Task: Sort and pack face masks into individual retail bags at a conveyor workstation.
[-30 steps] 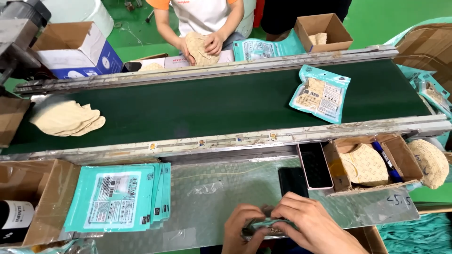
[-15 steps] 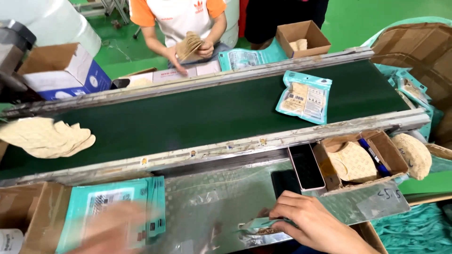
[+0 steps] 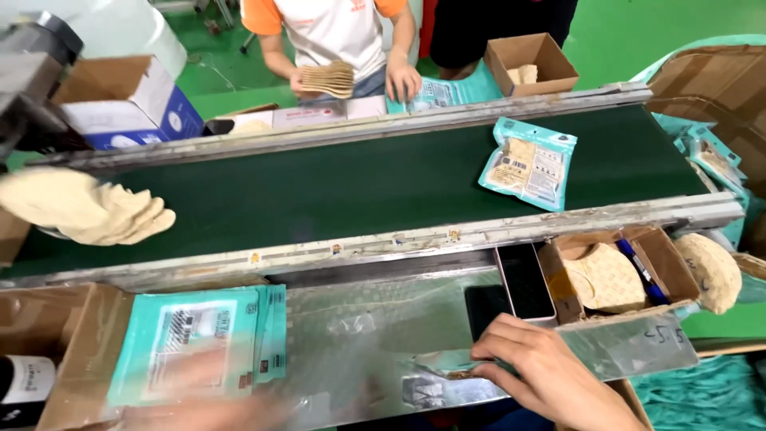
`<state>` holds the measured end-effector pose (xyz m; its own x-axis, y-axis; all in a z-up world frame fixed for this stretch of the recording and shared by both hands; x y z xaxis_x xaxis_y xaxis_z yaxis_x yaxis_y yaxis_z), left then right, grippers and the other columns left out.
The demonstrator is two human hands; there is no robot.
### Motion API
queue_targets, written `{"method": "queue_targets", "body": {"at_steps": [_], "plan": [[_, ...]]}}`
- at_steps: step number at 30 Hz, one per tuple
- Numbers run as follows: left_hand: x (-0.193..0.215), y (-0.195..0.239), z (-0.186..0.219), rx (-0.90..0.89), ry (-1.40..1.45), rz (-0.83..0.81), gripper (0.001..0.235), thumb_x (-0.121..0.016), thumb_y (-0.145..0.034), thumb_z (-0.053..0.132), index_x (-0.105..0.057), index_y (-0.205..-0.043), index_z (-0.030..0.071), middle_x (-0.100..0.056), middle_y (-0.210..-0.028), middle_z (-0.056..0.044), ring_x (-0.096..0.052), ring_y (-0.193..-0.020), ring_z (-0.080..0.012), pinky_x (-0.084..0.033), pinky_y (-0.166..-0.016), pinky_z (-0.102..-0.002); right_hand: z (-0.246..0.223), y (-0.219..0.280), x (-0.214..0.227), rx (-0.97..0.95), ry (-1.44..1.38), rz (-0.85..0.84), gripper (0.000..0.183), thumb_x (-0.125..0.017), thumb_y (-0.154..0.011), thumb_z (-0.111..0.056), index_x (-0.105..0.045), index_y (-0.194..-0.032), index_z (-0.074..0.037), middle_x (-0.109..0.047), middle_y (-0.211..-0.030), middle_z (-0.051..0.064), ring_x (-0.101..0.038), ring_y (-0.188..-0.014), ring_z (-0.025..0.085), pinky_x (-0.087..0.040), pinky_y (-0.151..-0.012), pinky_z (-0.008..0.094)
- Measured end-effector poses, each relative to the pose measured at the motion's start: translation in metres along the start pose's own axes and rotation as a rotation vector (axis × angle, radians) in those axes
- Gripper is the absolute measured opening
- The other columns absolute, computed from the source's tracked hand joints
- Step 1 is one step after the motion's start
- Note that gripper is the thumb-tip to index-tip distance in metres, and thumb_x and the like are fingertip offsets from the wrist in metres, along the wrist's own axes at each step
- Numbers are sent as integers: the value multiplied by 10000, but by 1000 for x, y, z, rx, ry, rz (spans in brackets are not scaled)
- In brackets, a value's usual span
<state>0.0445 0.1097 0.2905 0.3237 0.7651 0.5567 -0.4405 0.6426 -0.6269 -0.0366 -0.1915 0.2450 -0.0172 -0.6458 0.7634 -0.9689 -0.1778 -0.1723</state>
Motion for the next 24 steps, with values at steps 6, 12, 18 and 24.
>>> {"method": "queue_targets", "body": {"at_steps": [6,12,18,24], "plan": [[-211,-5,-55,264,250,-62,561,-932,-648,168,-721,-1154,51,-674,-1147,-136,-647,-1078,-305,-533,-876,-412,11,11,-10,-30,28,44,178,-786,-813,-137,-712,-939,-38,-671,-877,76,-665,-860,281,-529,-680,391],[-232,20,-63,236,458,125,346,-938,-760,101,-719,-1016,25,-703,-1057,-113,-706,-958,-273,-559,-837,-363,4,4,-27,48,70,7,179,-778,-800,-123,-698,-941,-48,-662,-884,69,-651,-873,283,-534,-694,384],[-240,42,-82,199,435,273,267,-928,-753,85,-693,-870,34,-693,-928,-107,-713,-849,-237,-558,-725,-341,7,-3,-37,24,42,-46,143,-766,-830,-113,-695,-938,-53,-671,-889,60,-645,-886,268,-543,-704,384],[-228,41,-81,247,421,313,231,-899,-732,49,-707,-859,43,-711,-886,-110,-715,-809,-230,-560,-705,-337,15,2,-32,-33,25,-19,159,-782,-819,-119,-672,-902,-39,-665,-895,78,-643,-886,279,-538,-675,394]]}}
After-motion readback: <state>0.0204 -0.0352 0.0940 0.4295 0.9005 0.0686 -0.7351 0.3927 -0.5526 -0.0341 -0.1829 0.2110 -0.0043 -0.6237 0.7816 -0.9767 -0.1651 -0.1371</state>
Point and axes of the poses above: each hand's wrist, its own y-axis away from the middle knuckle, its own x-axis out of the back of the hand, z = x × y, the point moved 8 cm from there along -y, towards the middle knuckle
